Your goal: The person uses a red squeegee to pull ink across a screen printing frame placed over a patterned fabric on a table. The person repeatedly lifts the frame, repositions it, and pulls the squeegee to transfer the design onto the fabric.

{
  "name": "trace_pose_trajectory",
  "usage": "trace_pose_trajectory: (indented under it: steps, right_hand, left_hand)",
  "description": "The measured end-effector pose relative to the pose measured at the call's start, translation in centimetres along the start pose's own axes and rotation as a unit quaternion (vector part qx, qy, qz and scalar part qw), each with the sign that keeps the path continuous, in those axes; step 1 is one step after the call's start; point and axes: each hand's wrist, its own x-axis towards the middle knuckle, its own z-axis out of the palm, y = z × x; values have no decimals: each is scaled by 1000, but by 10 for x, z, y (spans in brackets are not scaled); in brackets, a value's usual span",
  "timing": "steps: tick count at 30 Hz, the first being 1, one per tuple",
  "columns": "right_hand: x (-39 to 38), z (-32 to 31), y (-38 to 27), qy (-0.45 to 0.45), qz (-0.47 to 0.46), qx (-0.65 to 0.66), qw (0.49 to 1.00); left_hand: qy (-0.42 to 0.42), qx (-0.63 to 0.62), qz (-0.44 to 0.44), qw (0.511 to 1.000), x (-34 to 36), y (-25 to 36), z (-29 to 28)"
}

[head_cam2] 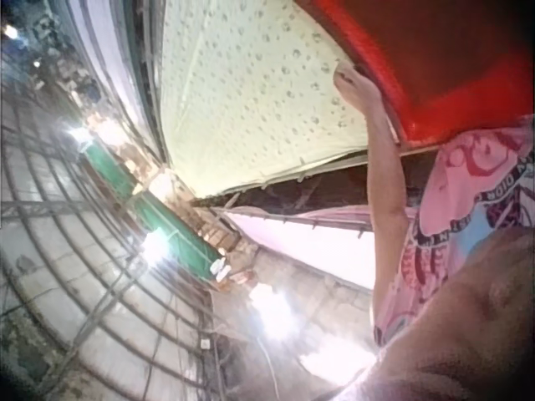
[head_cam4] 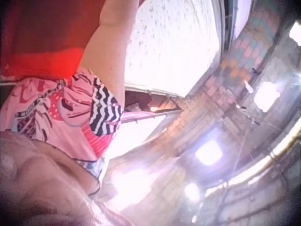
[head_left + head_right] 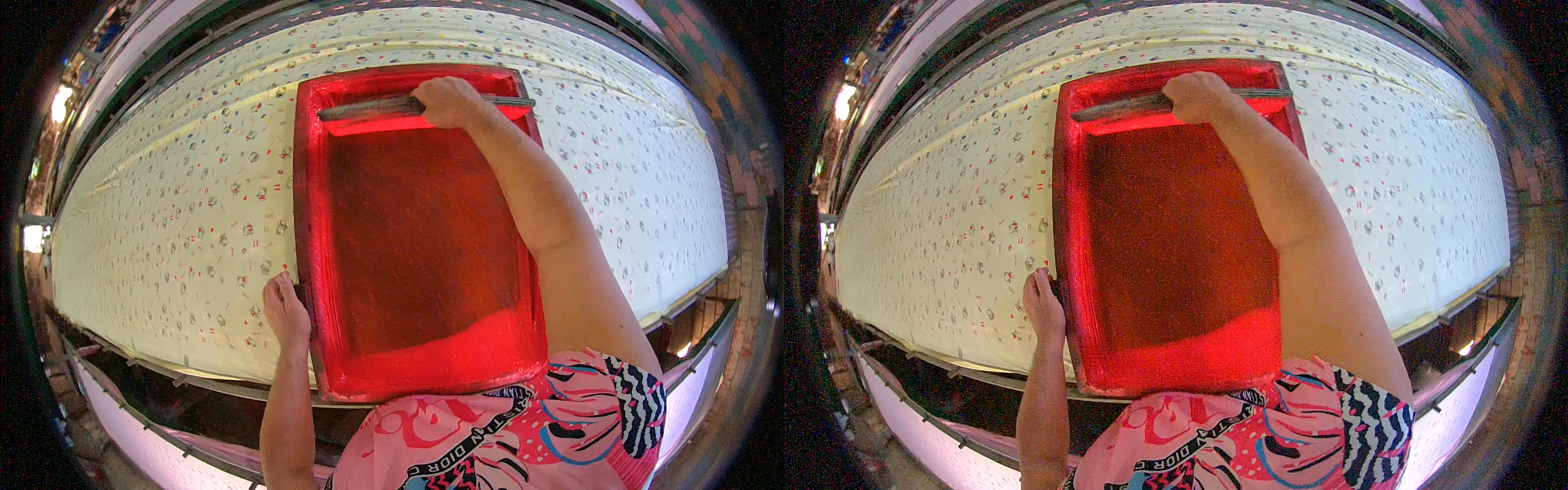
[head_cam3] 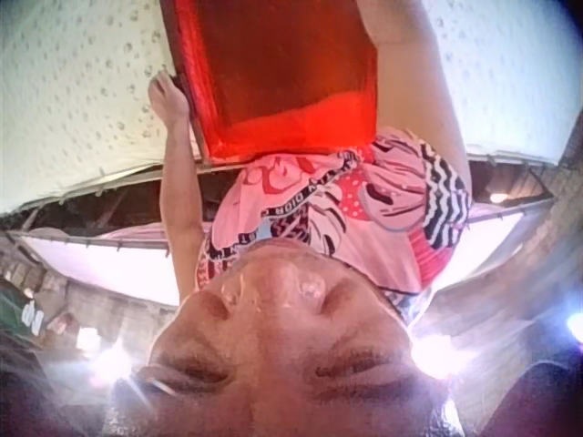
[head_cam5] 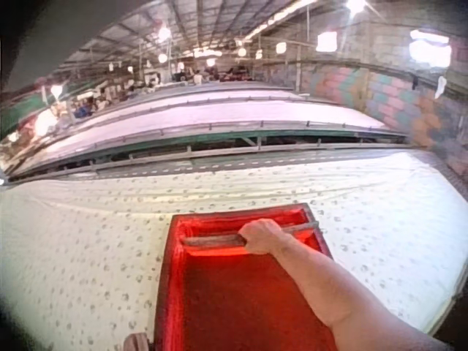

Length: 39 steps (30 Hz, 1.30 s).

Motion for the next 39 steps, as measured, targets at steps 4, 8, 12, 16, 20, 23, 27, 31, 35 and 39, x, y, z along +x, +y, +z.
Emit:
trace_pose_trajectory:
  steps: [4,8,12,16,20,23,27,31,35,39]
  right_hand:
    - [-63,0,-44,-5,-9,20,1000]
    - [-136,14,-82,11,-15,38,999]
    - [-206,18,-130,-2,-8,56,998]
    - [-269,27,-168,-22,9,50,998]
    - [-325,34,-214,-26,40,50,998]
    - [-361,38,-241,-54,48,46,996]
    - [-401,52,-268,-13,31,60,998]
    - [-430,61,-282,36,15,54,998]
    - [-449,65,-290,60,-1,92,994]
    - [-469,71,-291,95,-44,108,989]
  left_hand:
    - [-3,-17,19,1000,-3,1,-4]
    - [-26,-30,34,999,1,-1,-3]
    - [-40,-43,58,997,5,-9,-5]
    - [-40,-34,78,996,4,-6,-4]
    - [-58,-34,66,996,5,-7,-6]
    - [-59,-52,70,994,7,-10,-4]
    - [-50,-59,78,994,12,-19,-2]
    - [-61,-31,72,995,7,-11,-3]
    - [-56,-8,71,996,8,-9,-1]
    - [-51,32,68,996,16,-15,5]
